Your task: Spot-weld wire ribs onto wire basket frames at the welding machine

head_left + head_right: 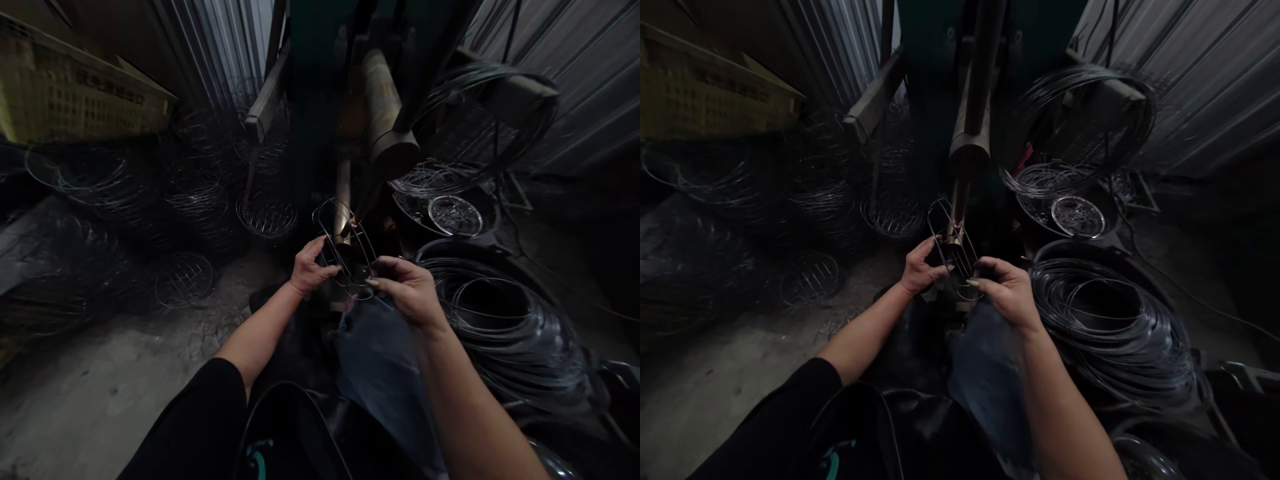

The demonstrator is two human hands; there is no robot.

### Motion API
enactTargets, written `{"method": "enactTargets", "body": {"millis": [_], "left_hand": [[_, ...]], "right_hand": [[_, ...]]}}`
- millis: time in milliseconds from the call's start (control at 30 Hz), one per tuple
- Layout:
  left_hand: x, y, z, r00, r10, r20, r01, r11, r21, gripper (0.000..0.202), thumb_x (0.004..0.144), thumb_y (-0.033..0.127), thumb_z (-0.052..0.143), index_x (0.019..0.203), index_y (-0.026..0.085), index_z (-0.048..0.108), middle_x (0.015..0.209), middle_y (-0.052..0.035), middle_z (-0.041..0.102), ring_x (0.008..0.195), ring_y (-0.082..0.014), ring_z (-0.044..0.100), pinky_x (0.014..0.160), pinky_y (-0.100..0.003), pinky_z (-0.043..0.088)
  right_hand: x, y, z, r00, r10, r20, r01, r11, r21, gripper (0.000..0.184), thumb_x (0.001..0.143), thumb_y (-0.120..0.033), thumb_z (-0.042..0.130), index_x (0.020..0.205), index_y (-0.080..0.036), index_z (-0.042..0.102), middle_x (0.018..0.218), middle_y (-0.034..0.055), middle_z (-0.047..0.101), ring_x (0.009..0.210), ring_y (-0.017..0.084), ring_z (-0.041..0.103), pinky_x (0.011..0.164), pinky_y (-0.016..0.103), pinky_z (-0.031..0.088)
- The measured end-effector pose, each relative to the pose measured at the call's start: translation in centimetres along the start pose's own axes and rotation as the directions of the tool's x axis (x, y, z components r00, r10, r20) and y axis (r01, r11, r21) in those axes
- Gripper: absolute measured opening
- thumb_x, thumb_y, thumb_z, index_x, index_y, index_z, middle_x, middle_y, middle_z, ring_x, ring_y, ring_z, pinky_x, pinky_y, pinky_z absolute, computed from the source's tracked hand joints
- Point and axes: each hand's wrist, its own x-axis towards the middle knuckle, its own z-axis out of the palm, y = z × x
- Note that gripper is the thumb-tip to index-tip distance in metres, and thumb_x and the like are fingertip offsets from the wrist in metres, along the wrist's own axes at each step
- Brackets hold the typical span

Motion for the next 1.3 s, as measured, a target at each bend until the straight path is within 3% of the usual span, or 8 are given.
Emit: {"method": "enactTargets", "body": {"millis": [400, 567, 733, 833, 967, 1300], "left_hand": [[0.3, 0.3, 0.8, 0.972, -0.226, 0.060, 0.234, 0.944, -0.233, 0.079, 0.053, 0.027, 0.088, 0.127, 0.015, 0.061, 0.125, -0.0129, 0.064, 0.114, -0.0287, 0.062, 0.101, -0.043, 0.049], [-0.1, 1.0, 0.1, 0.959, -0.256, 0.118, 0.280, 0.917, -0.284, 0.078, 0.055, 0.028, 0.088, 0.128, 0.016, 0.061, 0.121, -0.0123, 0.064, 0.112, -0.0277, 0.061, 0.097, -0.040, 0.050], [-0.2, 1.6, -0.2, 0.942, -0.302, 0.148, 0.333, 0.894, -0.299, 0.079, 0.053, 0.029, 0.089, 0.126, 0.016, 0.063, 0.112, -0.0093, 0.066, 0.102, -0.0242, 0.063, 0.093, -0.038, 0.052], [-0.1, 1.8, -0.1, 0.906, -0.389, 0.165, 0.423, 0.816, -0.394, 0.079, 0.049, 0.029, 0.090, 0.123, 0.015, 0.065, 0.108, -0.0076, 0.068, 0.098, -0.0228, 0.064, 0.092, -0.037, 0.053], [0.4, 2.2, 0.1, 0.841, -0.490, 0.232, 0.531, 0.658, -0.534, 0.074, 0.048, 0.027, 0.090, 0.118, 0.015, 0.068, 0.103, -0.0058, 0.070, 0.093, -0.0212, 0.065, 0.090, -0.035, 0.053], [1.6, 2.3, -0.1, 0.771, -0.582, 0.258, 0.598, 0.522, -0.609, 0.052, 0.049, 0.024, 0.087, 0.098, 0.013, 0.072, 0.080, -0.0003, 0.069, 0.071, -0.0131, 0.061, 0.075, -0.028, 0.052]], "right_hand": [[1.6, -2.6, 1.6, 0.995, 0.084, -0.059, -0.078, 0.992, 0.103, 0.046, 0.034, -0.024, 0.093, 0.074, -0.016, 0.071, 0.064, 0.0004, 0.066, 0.058, 0.011, 0.059, 0.055, 0.023, 0.051], [0.6, -2.1, 1.3, 0.996, 0.037, -0.077, -0.030, 0.996, 0.089, 0.045, 0.041, -0.023, 0.091, 0.081, -0.018, 0.072, 0.073, 0.0016, 0.068, 0.066, 0.014, 0.063, 0.062, 0.027, 0.055], [-2.3, -0.5, 0.3, 0.990, -0.037, -0.139, 0.037, 0.999, -0.005, 0.048, 0.052, -0.026, 0.090, 0.097, -0.021, 0.073, 0.085, 0.0025, 0.072, 0.076, 0.016, 0.065, 0.071, 0.030, 0.055], [-3.3, -0.4, 0.5, 0.982, -0.055, -0.182, 0.030, 0.990, -0.134, 0.036, 0.059, -0.033, 0.087, 0.090, -0.019, 0.075, 0.082, 0.0026, 0.072, 0.072, 0.017, 0.064, 0.071, 0.032, 0.055], [-2.1, -1.6, 1.8, 0.955, -0.165, -0.247, 0.089, 0.953, -0.291, 0.030, 0.064, -0.039, 0.083, 0.083, -0.018, 0.076, 0.073, 0.0012, 0.069, 0.067, 0.016, 0.061, 0.066, 0.029, 0.051], [1.7, -3.3, 4.1, 0.951, -0.221, -0.216, 0.125, 0.914, -0.386, 0.031, 0.067, -0.043, 0.077, 0.078, -0.014, 0.074, 0.065, -0.0004, 0.062, 0.062, 0.015, 0.054, 0.060, 0.026, 0.045]]}}
